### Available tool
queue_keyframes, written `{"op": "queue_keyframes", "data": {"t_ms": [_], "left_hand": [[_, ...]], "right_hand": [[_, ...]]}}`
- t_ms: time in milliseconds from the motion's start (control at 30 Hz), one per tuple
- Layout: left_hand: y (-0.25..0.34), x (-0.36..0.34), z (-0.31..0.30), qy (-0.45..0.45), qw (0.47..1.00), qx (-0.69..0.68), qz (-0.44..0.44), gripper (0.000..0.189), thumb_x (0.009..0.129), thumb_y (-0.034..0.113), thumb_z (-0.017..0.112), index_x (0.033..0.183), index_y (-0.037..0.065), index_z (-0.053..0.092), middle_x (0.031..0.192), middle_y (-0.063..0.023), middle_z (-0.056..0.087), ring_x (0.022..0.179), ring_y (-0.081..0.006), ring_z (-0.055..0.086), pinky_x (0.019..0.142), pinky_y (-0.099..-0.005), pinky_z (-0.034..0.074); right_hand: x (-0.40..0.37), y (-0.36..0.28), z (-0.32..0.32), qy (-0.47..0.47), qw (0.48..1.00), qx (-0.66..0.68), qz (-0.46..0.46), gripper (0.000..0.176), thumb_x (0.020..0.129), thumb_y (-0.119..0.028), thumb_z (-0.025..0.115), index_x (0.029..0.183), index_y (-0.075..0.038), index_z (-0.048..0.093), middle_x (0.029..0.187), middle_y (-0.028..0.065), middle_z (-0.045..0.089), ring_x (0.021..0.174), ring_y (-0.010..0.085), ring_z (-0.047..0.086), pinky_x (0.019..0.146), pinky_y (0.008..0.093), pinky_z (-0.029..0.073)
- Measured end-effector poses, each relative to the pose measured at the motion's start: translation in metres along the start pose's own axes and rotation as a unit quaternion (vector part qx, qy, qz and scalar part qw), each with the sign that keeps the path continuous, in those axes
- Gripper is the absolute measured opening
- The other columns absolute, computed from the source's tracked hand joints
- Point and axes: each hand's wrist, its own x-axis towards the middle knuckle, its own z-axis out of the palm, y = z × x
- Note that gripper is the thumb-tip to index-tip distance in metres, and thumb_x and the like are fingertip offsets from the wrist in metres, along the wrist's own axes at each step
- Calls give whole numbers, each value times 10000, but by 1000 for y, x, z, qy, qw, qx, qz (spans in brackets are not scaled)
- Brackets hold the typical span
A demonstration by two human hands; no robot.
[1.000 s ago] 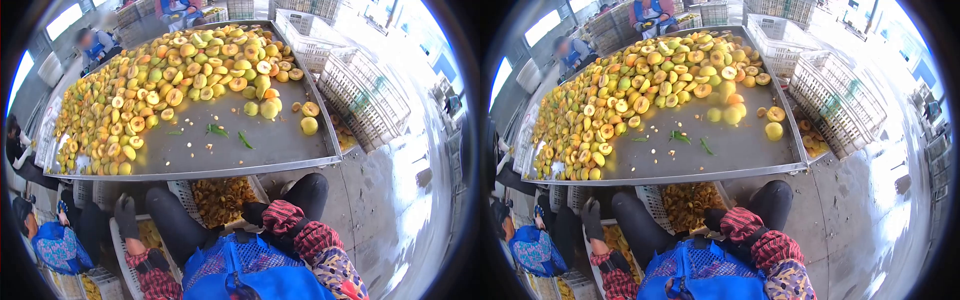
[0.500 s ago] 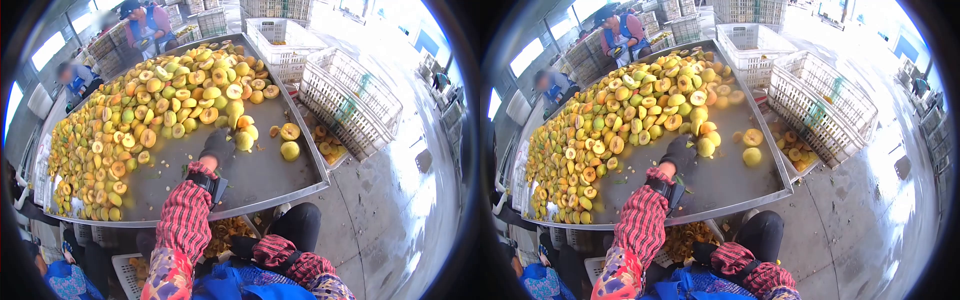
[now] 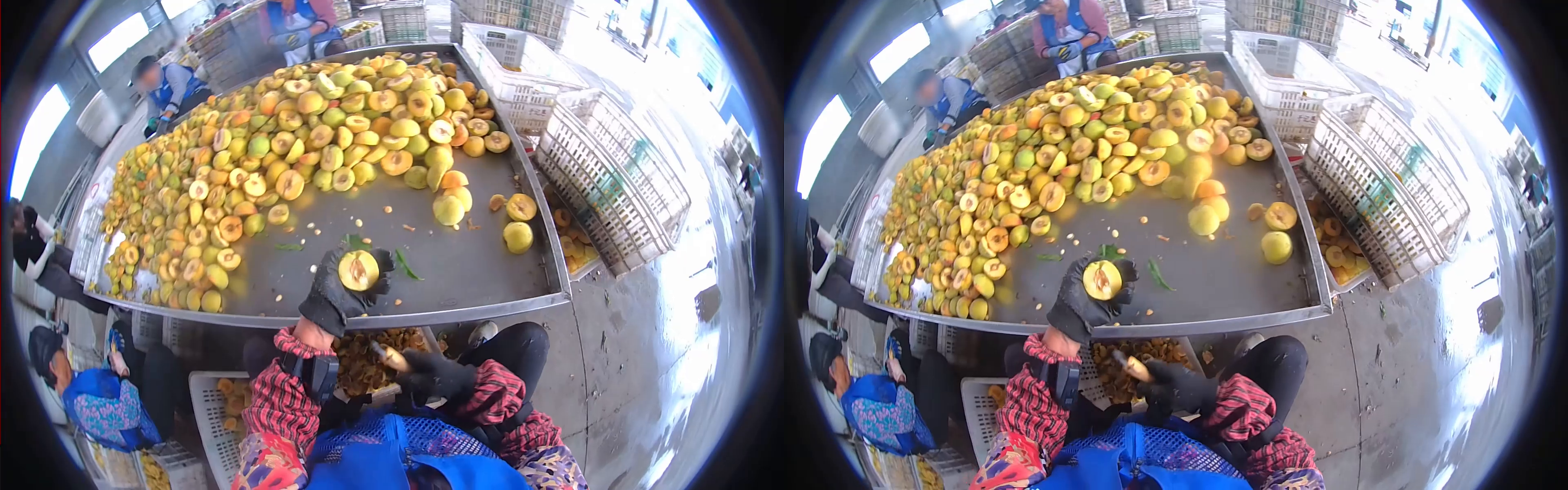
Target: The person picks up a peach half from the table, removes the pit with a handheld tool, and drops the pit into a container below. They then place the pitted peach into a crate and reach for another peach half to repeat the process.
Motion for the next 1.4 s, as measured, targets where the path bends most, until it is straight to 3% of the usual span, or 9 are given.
{"op": "queue_keyframes", "data": {"t_ms": [167, 267, 300, 467, 633, 800, 900, 1000, 1400], "left_hand": [[-18, -50, 3, -19, 1000, -11, -12, 555, 886, 377, 341, 1257, -27, 426, 1219, -162, 519, 1065, -307, 524, 913, -420, 421], [-35, -66, 3, -27, 902, 410, 132, 587, 898, 408, 326, 1280, -33, 398, 1231, -169, 508, 1093, -304, 504, 953, -420, 390], [-31, -63, -17, -80, 997, 10, 7, 589, 912, 421, 307, 1282, -28, 397, 1239, -157, 507, 1123, -271, 489, 983, -398, 365], [-45, -80, -28, -58, 836, 515, 183, 449, 917, 285, 340, 1270, 16, 413, 1225, -103, 528, 1111, -184, 511, 1023, -352, 333], [-55, -88, -26, -117, 972, 154, 136, 409, 916, 233, 347, 1258, 23, 423, 1236, -105, 520, 1102, -171, 524, 1006, -348, 359], [-68, -76, -51, -189, 970, -109, 104, 529, 939, 351, 256, 1234, -42, 449, 1205, -171, 522, 1098, -288, 514, 986, -389, 382], [-68, -82, -41, -125, 978, 77, 151, 495, 934, 328, 283, 1201, -42, 473, 1158, -176, 543, 1047, -284, 539, 954, -391, 411], [-68, -92, -20, -109, 986, -91, 85, 358, 900, 244, 408, 1167, 21, 494, 1091, -116, 593, 966, -207, 582, 911, -344, 444], [-67, -106, -29, 26, 775, 551, 307, 245, 752, 112, 607, 983, 33, 593, 906, -107, 627, 812, -220, 612, 717, -317, 476]], "right_hand": [[-14, -36, 12, 81, 988, -44, -127, 323, 897, -172, 528, 1163, -28, 415, 751, 16, 496, 542, 89, 509, 476, 242, 433], [-5, -32, 16, 101, 975, -67, -187, 314, 892, -148, 527, 1156, -15, 422, 761, 37, 511, 482, 78, 491, 385, 227, 417], [-2, -31, 17, 106, 969, -91, -204, 306, 889, -146, 531, 1146, -13, 429, 753, 40, 513, 484, 76, 494, 380, 225, 416], [0, -45, 36, 172, 947, -190, -192, 337, 882, -248, 545, 1062, 28, 473, 713, 114, 576, 576, 221, 572, 537, 380, 465], [8, -40, 45, 226, 894, -366, -124, 368, 869, -299, 544, 1038, 21, 480, 800, 239, 595, 712, 396, 587, 619, 458, 440], [11, -40, 53, 250, 866, -420, -108, 327, 840, -251, 560, 1024, 8, 487, 807, 250, 593, 740, 414, 587, 622, 477, 439], [21, -19, 48, 266, 852, -425, -150, 320, 816, -220, 571, 1033, -4, 481, 809, 251, 593, 736, 415, 587, 625, 484, 441], [28, -8, 45, 260, 854, -420, -166, 333, 800, -203, 580, 1048, -11, 467, 809, 250, 593, 739, 416, 587, 629, 487, 443], [66, 63, 13, 152, 945, -253, -138, 269, 897, -212, 497, 1067, -11, 440, 803, 225, 593, 731, 377, 597, 642, 450, 454]]}}
